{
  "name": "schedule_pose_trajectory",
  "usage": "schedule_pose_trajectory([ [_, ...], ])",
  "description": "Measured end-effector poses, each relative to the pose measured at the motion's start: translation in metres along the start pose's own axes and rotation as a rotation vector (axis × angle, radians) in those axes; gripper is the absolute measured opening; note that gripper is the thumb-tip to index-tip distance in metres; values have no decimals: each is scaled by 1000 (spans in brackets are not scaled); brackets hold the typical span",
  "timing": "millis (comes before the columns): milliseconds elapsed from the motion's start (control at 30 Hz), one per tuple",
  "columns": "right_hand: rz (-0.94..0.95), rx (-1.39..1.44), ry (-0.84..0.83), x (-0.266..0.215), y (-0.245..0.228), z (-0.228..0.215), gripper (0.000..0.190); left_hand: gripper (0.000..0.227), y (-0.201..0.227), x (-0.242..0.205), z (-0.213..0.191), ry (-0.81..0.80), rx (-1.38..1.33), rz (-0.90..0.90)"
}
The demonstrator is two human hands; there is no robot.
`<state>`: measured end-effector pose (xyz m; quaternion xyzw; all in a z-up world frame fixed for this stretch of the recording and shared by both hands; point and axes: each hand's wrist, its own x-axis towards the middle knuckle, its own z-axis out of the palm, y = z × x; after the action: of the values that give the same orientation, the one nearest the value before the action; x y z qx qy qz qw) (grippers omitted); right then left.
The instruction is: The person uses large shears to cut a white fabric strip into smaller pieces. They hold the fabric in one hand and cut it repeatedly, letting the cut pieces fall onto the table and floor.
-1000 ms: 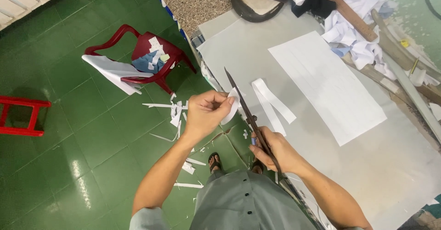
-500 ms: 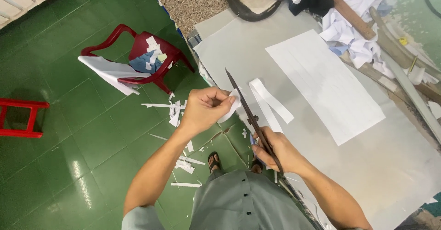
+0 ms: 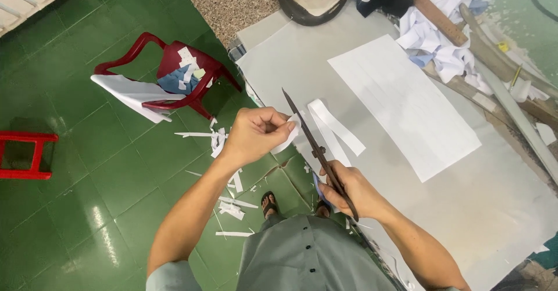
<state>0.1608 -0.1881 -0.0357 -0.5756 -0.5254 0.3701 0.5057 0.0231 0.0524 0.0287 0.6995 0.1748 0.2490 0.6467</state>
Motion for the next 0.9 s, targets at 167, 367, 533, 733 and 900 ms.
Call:
schedule_pose_trajectory([
  [167, -3, 6, -2, 0, -9, -8, 22, 9, 8, 6, 5, -28, -1, -27],
  [367, -1, 6, 0, 1, -12, -18, 21, 8, 9, 14, 11, -60, 5, -77],
  [533, 37, 55, 6, -5, 2, -26, 23, 6, -1, 23, 16, -84, 25, -102],
  [733, 64, 104, 48, -12, 30, -60, 19, 7, -20, 47, 51, -126, -74, -170],
  [900, 74, 102, 437, 6, 36, -117, 52, 30, -63, 58, 133, -105, -632, -441],
])
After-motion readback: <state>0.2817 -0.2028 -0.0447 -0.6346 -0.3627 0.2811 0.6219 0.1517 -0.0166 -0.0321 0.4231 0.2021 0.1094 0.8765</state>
